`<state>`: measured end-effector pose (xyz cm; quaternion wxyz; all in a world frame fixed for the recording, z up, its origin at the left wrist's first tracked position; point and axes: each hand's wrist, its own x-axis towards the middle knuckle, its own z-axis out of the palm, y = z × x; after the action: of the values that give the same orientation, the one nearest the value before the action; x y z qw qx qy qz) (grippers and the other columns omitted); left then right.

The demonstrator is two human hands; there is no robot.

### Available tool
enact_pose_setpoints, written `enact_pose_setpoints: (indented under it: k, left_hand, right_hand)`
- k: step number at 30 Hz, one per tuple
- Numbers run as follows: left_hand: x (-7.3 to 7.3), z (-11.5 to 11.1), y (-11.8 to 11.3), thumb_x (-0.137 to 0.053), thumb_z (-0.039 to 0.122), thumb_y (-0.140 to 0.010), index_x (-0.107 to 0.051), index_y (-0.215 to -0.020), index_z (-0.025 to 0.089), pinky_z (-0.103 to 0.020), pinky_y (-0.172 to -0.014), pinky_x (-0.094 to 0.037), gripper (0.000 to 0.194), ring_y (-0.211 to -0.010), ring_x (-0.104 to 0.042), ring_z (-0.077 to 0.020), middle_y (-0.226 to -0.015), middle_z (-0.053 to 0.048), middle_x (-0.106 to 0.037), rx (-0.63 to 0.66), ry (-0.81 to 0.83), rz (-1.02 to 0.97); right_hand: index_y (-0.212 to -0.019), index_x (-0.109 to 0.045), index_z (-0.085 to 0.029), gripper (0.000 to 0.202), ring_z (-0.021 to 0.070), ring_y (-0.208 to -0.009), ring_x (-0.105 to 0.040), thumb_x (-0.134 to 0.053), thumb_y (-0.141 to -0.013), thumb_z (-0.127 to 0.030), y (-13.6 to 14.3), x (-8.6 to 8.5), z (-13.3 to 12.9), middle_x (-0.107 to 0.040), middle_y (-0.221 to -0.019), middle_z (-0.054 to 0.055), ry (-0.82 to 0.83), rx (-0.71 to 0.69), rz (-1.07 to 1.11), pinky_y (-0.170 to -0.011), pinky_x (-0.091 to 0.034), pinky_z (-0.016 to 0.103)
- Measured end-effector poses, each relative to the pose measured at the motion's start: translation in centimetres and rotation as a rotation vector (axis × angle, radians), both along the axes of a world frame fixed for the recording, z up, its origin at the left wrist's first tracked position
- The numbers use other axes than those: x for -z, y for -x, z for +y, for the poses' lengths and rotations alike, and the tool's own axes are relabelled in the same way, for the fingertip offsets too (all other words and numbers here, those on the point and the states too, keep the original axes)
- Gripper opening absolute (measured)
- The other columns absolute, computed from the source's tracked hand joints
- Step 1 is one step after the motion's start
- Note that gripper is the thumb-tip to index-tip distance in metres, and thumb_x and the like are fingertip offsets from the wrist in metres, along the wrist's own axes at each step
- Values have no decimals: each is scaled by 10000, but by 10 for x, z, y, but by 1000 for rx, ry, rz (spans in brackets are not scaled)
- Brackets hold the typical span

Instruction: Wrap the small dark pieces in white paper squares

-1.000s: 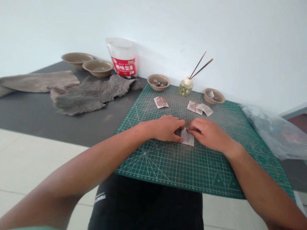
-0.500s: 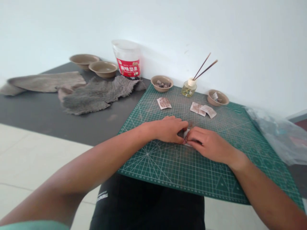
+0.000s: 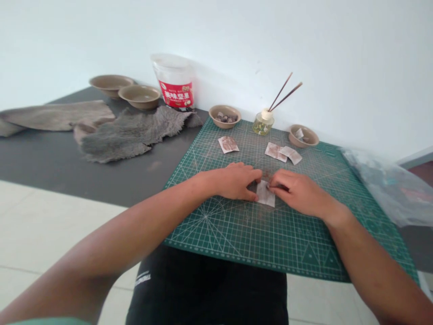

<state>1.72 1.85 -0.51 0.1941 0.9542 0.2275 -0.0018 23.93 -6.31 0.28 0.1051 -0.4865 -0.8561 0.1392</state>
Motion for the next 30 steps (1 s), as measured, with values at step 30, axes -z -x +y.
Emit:
enact_pose_setpoints:
  k: [30]
  left_hand:
    - [-3,-7,0,-623,510,-880,-547,-1113,219,-385,-858,-406,380,-965,-553,-266,-1065,-68,-610,-20,-40,-14]
  right_hand:
    - [-917,-630,-220,103,180,-848,-621,-546,-976,-227,0,7,3,-649,-925,28,-28,-25,16,-773,-477,325]
